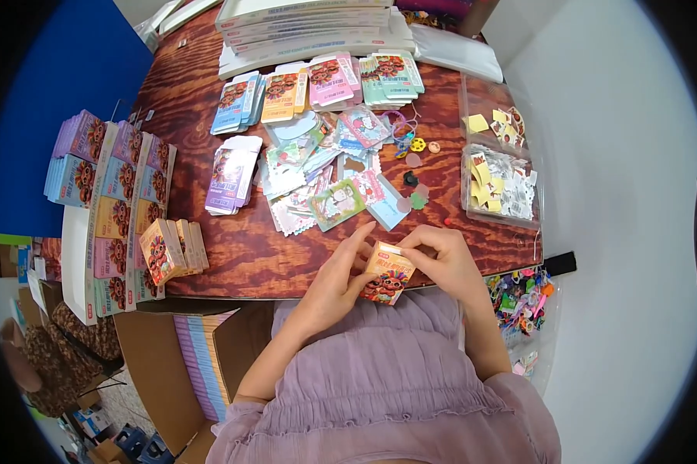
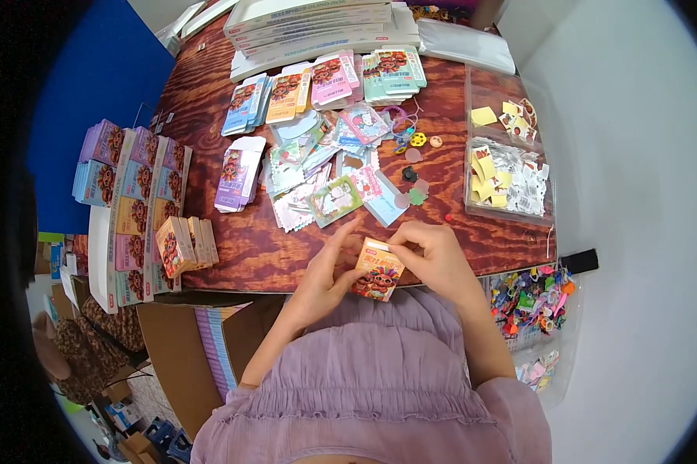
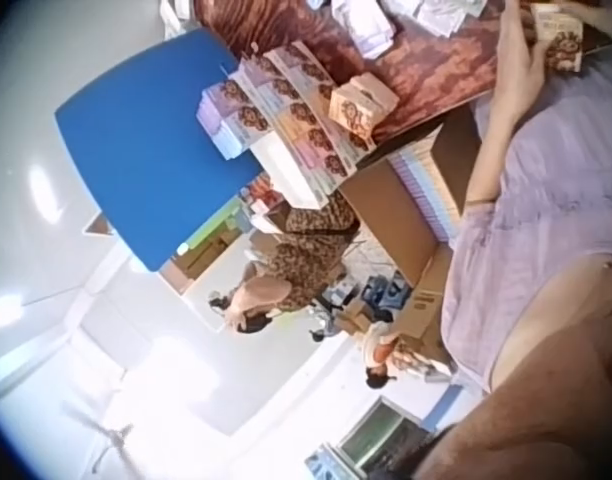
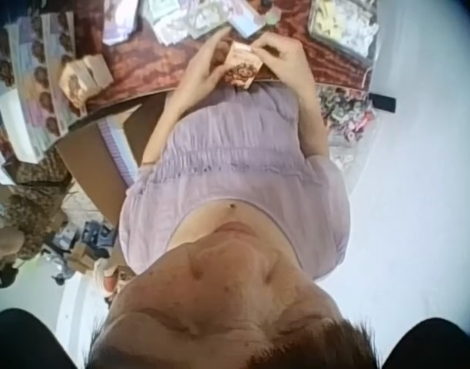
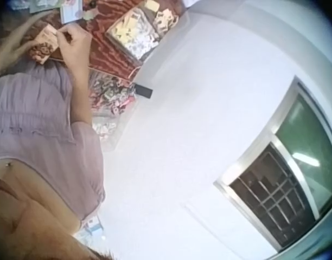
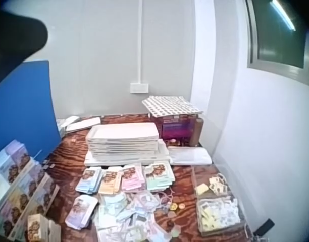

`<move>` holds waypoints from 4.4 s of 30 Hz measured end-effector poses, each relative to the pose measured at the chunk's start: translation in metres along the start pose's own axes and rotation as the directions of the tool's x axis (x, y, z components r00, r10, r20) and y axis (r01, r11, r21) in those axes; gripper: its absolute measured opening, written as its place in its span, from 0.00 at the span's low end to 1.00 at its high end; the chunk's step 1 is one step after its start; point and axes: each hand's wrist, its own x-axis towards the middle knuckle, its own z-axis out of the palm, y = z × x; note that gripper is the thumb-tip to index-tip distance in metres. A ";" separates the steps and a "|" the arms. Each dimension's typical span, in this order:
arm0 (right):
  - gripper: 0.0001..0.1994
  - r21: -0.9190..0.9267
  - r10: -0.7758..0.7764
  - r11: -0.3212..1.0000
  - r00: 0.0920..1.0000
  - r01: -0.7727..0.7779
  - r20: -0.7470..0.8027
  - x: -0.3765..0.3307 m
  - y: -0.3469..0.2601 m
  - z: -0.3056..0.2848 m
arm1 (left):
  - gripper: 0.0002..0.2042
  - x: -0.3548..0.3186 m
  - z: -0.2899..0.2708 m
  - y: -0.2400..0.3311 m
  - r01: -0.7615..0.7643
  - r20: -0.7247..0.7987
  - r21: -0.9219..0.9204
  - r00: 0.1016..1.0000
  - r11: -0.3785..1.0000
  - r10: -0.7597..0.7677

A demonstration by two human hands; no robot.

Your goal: Sort and pack small colored packets or cards into boxes on a workbench.

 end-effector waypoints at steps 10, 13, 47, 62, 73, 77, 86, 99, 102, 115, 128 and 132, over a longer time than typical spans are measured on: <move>0.13 -0.059 -0.208 0.976 0.978 0.208 0.010 -0.011 0.003 0.018 | 0.22 -0.005 -0.007 -0.015 -0.150 -0.121 0.009 0.981 0.989 0.150; 0.10 -0.025 -0.197 0.980 0.980 0.197 -0.017 -0.013 0.013 0.020 | 0.17 -0.006 -0.004 -0.015 -0.174 -0.111 0.016 0.978 0.985 0.174; 0.35 0.332 0.048 0.845 0.678 -0.419 0.734 0.147 -0.065 0.264 | 0.29 -0.113 -0.211 -0.023 -0.045 -0.901 -0.190 0.404 0.981 -0.156; 0.28 0.328 0.174 0.665 0.566 -0.671 0.806 0.183 -0.086 0.280 | 0.30 -0.119 -0.241 -0.037 0.147 -0.376 -0.666 0.781 0.731 -0.499; 0.33 0.595 -0.186 0.659 0.667 -0.460 0.722 0.143 -0.123 0.219 | 0.43 -0.111 -0.162 -0.008 -0.323 -0.735 -0.302 0.678 0.897 -0.003; 0.38 0.682 -0.486 0.721 0.613 -0.122 0.624 0.139 -0.198 0.217 | 0.65 -0.131 -0.178 0.053 -0.549 -0.792 -0.104 0.550 0.829 0.265; 0.33 0.743 -0.645 0.669 0.515 0.021 0.565 0.223 -0.294 0.349 | 0.68 -0.197 -0.308 0.103 -0.336 -0.820 0.175 0.471 0.925 0.326; 0.25 0.725 -0.554 0.684 0.587 -0.082 0.590 0.225 -0.273 0.403 | 0.64 -0.214 -0.348 0.062 -0.220 -0.848 0.109 0.489 0.969 0.206; 0.24 0.718 -0.521 0.696 0.685 -0.005 0.509 0.223 -0.257 0.402 | 0.64 -0.210 -0.358 0.045 -0.198 -0.827 0.247 0.468 0.949 0.313; 0.24 -0.145 -0.908 0.388 0.404 0.910 0.108 0.179 -0.214 0.347 | 0.58 -0.187 -0.361 0.058 0.029 -0.855 0.392 0.380 0.919 0.353; 0.24 -0.128 -0.959 0.273 0.280 0.953 0.038 0.170 -0.220 0.330 | 0.56 -0.179 -0.338 0.066 -0.184 -0.920 0.090 0.362 0.979 0.153; 0.18 -0.137 -0.977 0.172 0.187 0.976 0.103 0.163 -0.206 0.336 | 0.36 -0.158 -0.337 0.065 -0.488 -0.959 -0.031 0.260 0.872 0.111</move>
